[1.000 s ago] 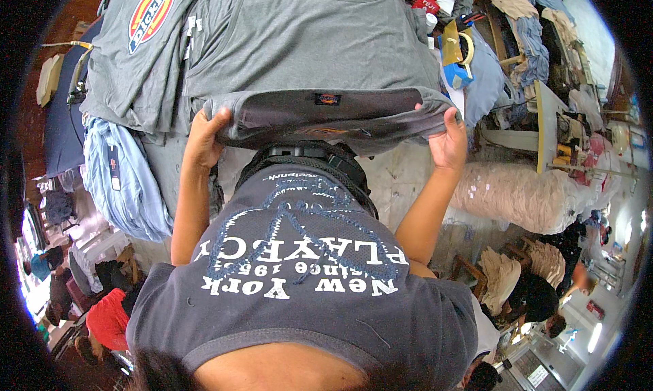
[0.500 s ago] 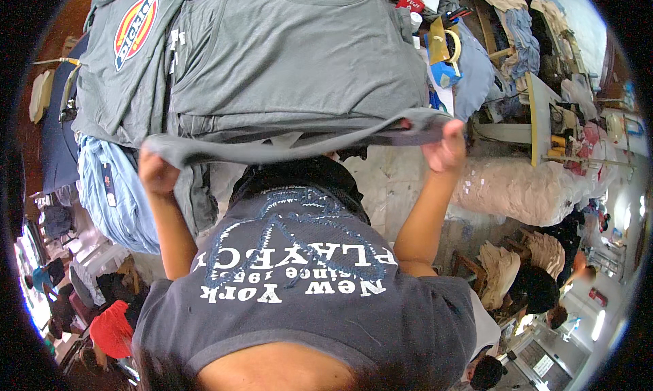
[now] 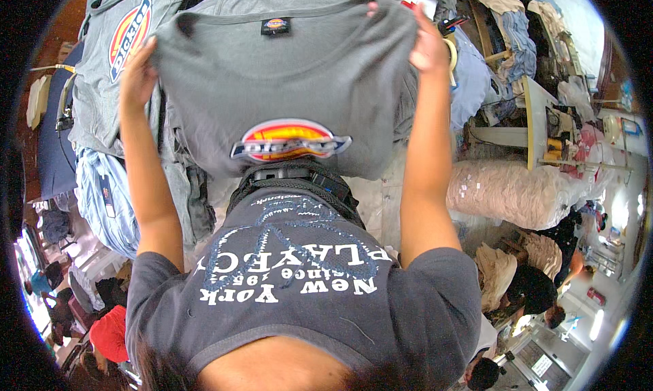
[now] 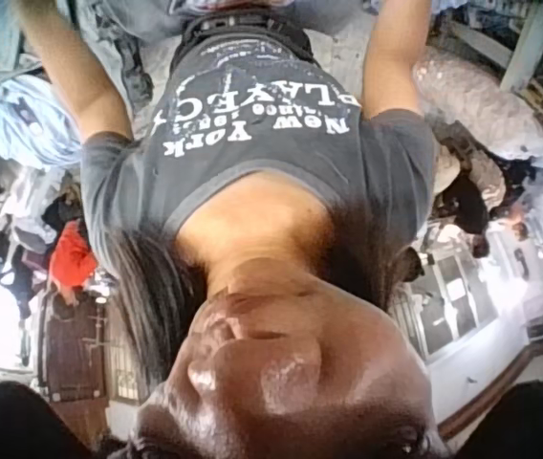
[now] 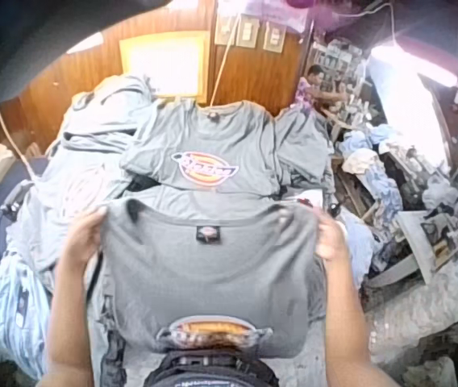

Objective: The person uses shears to cut loose threads from a stack of t-shirts, then lifts, aligns, and folds the t-shirts one by one on a workbench.

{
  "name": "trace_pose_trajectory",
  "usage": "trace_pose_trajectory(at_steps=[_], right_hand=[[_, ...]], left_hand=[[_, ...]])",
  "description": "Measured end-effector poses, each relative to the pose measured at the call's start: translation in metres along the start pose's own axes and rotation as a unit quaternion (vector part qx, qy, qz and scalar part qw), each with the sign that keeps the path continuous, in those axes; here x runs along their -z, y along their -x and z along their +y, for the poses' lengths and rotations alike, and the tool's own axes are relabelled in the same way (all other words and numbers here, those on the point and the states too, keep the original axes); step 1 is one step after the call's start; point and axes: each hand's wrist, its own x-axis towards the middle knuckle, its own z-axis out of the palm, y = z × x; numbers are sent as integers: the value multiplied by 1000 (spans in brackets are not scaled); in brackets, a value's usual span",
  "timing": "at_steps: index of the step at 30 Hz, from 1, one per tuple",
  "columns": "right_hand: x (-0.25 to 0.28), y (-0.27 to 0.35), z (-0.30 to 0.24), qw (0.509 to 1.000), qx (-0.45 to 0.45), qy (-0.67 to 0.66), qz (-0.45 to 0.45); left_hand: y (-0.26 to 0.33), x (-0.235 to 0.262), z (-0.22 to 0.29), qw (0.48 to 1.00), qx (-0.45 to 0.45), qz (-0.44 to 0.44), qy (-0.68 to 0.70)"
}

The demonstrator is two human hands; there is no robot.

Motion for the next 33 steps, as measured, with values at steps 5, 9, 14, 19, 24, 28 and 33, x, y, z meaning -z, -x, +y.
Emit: trace_pose_trajectory(at_steps=[5, 9, 14, 19, 24, 28, 33], right_hand=[[68, -62, 40, 992, -112, -42, 26], [72, -54, 39, 994, -98, -57, -2], [65, -55, 38, 992, -106, -63, 7], [42, -33, 15, 935, -163, 224, 223], [46, -36, -18, 762, -90, 608, 204], [45, -62, 14, 698, 113, 706, 44], [44, -86, 24, 683, 115, 719, 55]], left_hand=[[-26, -23, -77, 885, 345, 26, 311], [-33, -23, -64, 797, 314, -47, 514], [-37, -23, -84, 797, 353, 40, 488], [-45, -22, -49, 900, 386, 14, 204], [-53, -6, -42, 935, 90, -5, -342], [-52, -52, -28, 873, -34, -68, -482], [-65, -49, -49, 896, -55, -40, -439]])
